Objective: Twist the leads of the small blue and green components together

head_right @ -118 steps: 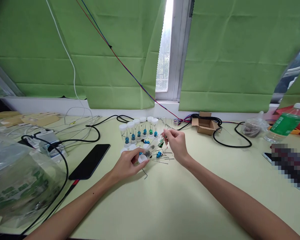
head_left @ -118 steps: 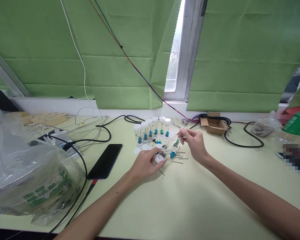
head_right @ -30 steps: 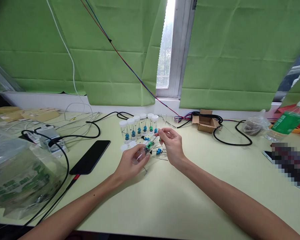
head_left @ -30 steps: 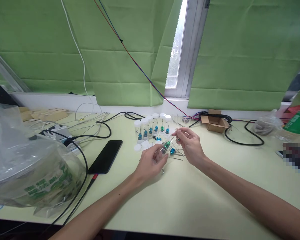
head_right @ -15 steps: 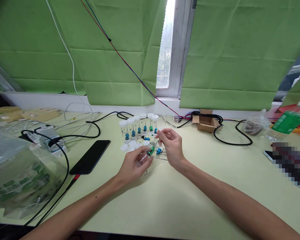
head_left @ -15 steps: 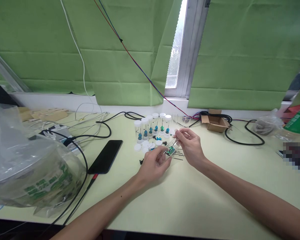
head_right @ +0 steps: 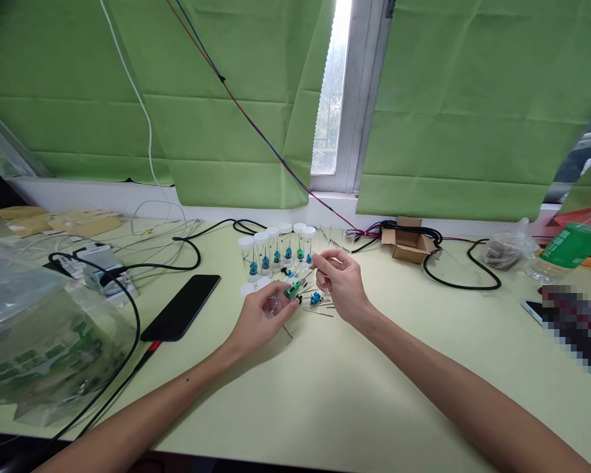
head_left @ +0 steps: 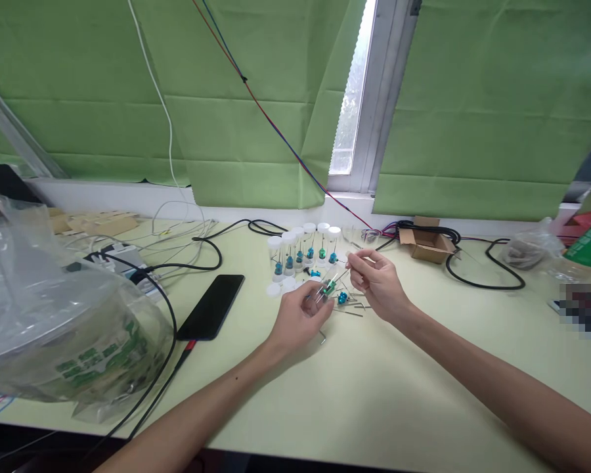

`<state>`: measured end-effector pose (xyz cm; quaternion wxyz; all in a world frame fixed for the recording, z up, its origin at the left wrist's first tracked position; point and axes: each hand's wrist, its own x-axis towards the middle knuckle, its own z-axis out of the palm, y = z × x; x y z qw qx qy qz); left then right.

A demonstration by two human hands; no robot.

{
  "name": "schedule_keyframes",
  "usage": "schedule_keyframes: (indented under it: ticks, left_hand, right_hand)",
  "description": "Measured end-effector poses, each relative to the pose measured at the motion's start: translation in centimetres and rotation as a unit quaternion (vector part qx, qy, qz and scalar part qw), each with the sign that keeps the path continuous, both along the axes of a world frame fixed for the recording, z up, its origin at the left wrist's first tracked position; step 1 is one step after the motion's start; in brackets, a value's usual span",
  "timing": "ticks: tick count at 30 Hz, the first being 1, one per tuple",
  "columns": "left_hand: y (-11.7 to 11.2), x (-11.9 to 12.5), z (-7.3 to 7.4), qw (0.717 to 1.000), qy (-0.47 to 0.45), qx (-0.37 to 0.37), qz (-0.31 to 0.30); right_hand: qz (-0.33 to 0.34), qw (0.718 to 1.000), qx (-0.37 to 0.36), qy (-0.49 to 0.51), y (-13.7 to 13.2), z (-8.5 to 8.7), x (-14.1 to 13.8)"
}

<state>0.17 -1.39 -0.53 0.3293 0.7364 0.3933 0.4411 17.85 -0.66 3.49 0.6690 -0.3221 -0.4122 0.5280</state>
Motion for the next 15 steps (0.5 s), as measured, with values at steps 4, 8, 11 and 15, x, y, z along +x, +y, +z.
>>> schedule_keyframes:
  ticks: [4, 8, 11, 15]
  left_hand:
    - [0.05, -0.03, 0.02, 1.0, -0.009, -0.013, 0.005]
    - [-0.13, -0.01, 0.03, 1.0, -0.004, -0.011, 0.002]
    - [-0.23, 0.05, -0.04, 1.0, -0.002, -0.004, 0.002]
    - [-0.29, 0.11, -0.16, 1.0, 0.002, 0.007, 0.005]
  right_hand:
    - [0.019, 1.0, -0.01, 0.002, -0.28, 0.22, -0.02]
    - [0.027, 1.0, -0.013, 0.003, -0.38, 0.35, -0.02]
    - [0.026, 1.0, -0.013, 0.007, -0.32, 0.28, -0.04]
    - [0.018, 1.0, -0.024, 0.011, -0.29, 0.24, -0.07]
